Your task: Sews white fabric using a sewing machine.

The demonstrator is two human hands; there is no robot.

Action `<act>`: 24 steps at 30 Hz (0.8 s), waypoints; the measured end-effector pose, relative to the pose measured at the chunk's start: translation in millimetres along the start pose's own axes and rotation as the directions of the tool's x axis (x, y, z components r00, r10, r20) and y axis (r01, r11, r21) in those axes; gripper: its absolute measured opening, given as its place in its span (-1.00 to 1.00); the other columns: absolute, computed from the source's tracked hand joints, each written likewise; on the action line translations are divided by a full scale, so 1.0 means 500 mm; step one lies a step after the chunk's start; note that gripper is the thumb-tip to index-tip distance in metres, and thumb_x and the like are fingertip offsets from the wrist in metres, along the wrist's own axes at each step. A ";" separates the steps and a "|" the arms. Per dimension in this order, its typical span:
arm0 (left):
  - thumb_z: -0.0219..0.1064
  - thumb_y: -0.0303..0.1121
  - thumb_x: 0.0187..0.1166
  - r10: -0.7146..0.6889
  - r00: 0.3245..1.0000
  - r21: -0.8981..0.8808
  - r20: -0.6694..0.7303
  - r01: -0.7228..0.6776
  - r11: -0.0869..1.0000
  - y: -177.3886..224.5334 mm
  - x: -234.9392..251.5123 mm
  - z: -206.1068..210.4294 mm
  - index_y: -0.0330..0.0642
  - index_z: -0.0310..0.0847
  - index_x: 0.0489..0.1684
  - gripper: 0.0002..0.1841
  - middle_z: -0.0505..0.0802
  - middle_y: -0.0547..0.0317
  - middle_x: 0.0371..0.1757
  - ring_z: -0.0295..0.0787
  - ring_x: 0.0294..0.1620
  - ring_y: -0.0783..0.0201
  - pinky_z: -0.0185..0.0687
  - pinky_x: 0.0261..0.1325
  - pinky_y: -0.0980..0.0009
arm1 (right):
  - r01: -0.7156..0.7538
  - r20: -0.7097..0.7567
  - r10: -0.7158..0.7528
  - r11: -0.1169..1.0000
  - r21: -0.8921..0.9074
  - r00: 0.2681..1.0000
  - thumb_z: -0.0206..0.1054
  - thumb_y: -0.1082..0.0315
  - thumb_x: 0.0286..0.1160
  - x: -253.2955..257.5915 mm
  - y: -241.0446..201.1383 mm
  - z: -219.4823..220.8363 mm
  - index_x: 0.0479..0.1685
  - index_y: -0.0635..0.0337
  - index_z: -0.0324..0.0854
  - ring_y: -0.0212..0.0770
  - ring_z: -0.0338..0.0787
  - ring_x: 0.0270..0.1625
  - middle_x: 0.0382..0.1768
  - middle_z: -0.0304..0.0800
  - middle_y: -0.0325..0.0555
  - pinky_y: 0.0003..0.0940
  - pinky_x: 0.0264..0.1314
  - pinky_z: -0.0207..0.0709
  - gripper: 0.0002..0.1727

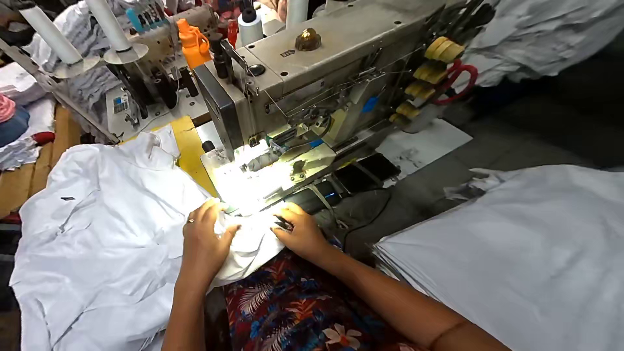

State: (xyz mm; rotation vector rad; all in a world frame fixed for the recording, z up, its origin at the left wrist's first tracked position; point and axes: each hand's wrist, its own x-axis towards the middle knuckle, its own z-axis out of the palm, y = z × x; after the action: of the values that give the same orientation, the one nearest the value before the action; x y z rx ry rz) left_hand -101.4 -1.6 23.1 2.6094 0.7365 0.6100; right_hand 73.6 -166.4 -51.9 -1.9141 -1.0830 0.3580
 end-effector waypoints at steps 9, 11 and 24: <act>0.25 -0.28 0.62 0.275 0.955 0.017 -0.116 -0.275 0.961 -0.003 -0.008 -0.001 -0.14 0.87 -0.20 -0.76 0.91 0.03 0.01 0.77 0.25 -0.03 0.55 0.42 -0.13 | 0.480 -0.079 -0.486 0.873 -0.086 0.870 0.37 0.26 0.54 0.023 -0.036 0.036 -0.05 0.16 0.78 -0.15 0.91 -0.16 -0.12 0.90 -0.05 -0.16 -0.18 0.79 -0.79; 0.18 -0.30 0.68 0.259 0.933 -0.013 -0.250 -0.270 0.963 -0.008 -0.033 -0.085 -0.26 0.82 -0.17 -0.71 0.91 0.04 -0.14 0.84 0.04 0.14 0.66 0.31 0.07 | 0.400 -0.056 -0.409 0.909 -0.120 0.911 0.41 0.30 0.42 0.025 -0.040 0.043 -0.14 0.14 0.84 -0.08 0.91 -0.22 -0.25 0.91 -0.05 -0.03 -0.21 0.76 -0.82; 0.41 0.02 0.52 0.155 0.970 0.108 -0.187 -0.137 0.985 0.002 -0.156 0.000 -0.12 0.70 0.18 -0.55 0.76 -0.19 0.34 0.62 0.46 -0.17 0.40 0.53 -0.20 | 0.410 -0.198 -0.386 0.907 0.098 0.901 0.39 0.42 0.28 0.030 -0.041 0.050 -0.11 0.17 0.86 -0.30 0.83 -0.15 -0.17 0.89 -0.07 -0.40 -0.08 0.72 -0.77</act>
State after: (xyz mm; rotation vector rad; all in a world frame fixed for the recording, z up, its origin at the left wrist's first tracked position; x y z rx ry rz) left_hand -160.9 -46.1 -0.3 2.7361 0.6473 0.9062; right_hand 55.9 -136.0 -47.1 -1.5216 -1.2636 0.0300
